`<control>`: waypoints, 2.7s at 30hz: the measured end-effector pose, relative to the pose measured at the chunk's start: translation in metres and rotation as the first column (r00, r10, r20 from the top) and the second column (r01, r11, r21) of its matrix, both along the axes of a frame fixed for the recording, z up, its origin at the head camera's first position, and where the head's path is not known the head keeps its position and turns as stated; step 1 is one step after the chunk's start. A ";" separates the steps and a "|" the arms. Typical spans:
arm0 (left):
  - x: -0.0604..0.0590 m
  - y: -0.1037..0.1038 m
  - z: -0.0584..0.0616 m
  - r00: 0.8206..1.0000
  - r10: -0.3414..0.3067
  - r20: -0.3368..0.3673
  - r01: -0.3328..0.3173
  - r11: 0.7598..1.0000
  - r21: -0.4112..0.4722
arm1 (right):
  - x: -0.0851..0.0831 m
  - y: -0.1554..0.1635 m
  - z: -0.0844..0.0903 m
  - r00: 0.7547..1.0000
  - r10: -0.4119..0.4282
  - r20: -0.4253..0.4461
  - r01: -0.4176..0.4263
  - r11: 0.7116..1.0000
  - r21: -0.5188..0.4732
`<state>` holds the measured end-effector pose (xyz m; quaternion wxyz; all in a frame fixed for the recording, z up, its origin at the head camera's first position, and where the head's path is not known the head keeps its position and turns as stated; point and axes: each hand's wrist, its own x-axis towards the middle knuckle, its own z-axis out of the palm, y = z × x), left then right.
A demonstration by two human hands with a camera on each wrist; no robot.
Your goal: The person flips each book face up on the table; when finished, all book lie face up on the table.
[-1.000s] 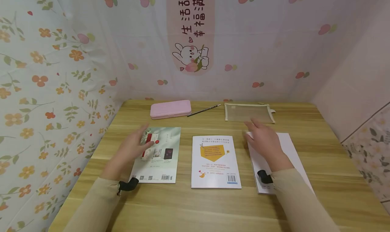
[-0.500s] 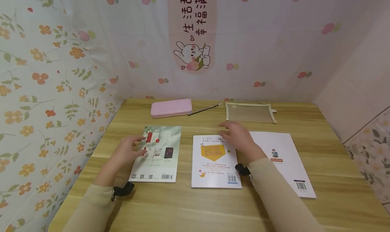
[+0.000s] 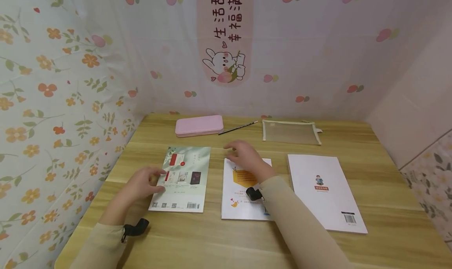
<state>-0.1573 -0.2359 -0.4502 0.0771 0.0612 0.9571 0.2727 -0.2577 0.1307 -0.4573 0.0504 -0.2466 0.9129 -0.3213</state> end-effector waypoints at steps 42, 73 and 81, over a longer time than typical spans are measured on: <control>0.018 -0.019 -0.004 0.989 -0.070 0.127 0.063 0.996 0.061 | -0.030 -0.070 -0.014 0.993 0.105 -0.048 -0.098 0.987 0.126; 0.025 -0.029 -0.006 0.978 -0.152 0.143 0.148 0.988 0.042 | -0.029 -0.059 -0.009 0.997 0.068 -0.025 -0.064 0.988 0.140; 0.029 -0.058 0.001 0.983 -0.172 0.056 0.162 0.975 0.149 | -0.025 -0.055 -0.004 0.999 0.052 -0.004 -0.052 0.991 0.124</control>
